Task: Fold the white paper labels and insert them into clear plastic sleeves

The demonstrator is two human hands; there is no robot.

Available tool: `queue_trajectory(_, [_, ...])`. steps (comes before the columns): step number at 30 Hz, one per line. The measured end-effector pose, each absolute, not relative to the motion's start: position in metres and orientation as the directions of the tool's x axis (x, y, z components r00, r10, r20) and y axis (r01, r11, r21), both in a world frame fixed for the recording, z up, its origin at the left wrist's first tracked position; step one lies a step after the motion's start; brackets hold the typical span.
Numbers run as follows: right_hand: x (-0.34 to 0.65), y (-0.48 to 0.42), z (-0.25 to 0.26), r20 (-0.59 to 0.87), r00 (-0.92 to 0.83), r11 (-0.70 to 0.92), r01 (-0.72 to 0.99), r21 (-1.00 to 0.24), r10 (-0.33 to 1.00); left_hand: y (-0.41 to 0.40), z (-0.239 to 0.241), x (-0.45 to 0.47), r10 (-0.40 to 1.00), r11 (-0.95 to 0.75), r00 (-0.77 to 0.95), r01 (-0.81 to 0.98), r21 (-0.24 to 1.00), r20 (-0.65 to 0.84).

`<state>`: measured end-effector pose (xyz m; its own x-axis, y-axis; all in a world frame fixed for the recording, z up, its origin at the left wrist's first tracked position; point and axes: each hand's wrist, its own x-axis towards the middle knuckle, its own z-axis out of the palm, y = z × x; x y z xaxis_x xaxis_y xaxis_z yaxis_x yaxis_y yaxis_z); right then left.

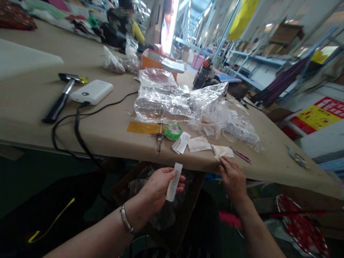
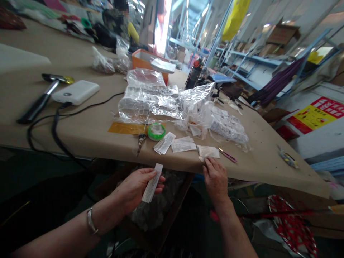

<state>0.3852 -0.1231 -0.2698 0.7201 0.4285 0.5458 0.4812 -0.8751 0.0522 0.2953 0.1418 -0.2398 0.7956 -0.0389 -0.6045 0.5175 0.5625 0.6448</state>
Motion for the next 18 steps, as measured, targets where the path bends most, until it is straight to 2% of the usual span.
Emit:
queue_trajectory(4, [0.389, -0.128, -0.263, 0.616, 0.691, -0.829, 0.549, -0.106, 0.378, 0.143, -0.239, 0.294, -0.024, 0.549, 0.792, 0.521, 0.654, -0.611])
queue_trajectory(8, [0.373, -0.104, -0.252, 0.708, 0.679, -0.736, 0.579, -0.352, 0.195, 0.141, -0.237, 0.293, -0.016, 0.552, 0.786, 0.522, 0.650, -0.617])
queue_trajectory(9, [0.365, -0.092, -0.250, 0.717, 0.672, -0.689, 0.608, -0.394, 0.183, 0.140, -0.237, 0.293, -0.020, 0.558, 0.784, 0.524, 0.644, -0.620])
queue_trajectory(10, [0.356, -0.079, -0.248, 0.716, 0.666, -0.626, 0.653, -0.427, 0.207, 0.140, -0.237, 0.293, -0.027, 0.567, 0.783, 0.524, 0.636, -0.621])
queue_trajectory(12, [0.337, -0.051, -0.247, 0.696, 0.618, -0.482, 0.766, -0.426, 0.366, 0.138, -0.238, 0.293, -0.045, 0.609, 0.790, 0.507, 0.610, -0.611])
queue_trajectory(15, [0.317, -0.014, -0.252, 0.642, 0.447, -0.295, 0.894, -0.336, 0.623, 0.138, -0.240, 0.293, -0.078, 0.705, 0.831, 0.437, 0.559, -0.551])
queue_trajectory(18, [0.311, 0.005, -0.260, 0.599, 0.343, -0.236, 0.939, -0.252, 0.724, 0.140, -0.243, 0.293, 0.000, 0.751, 0.841, 0.357, 0.555, -0.541])
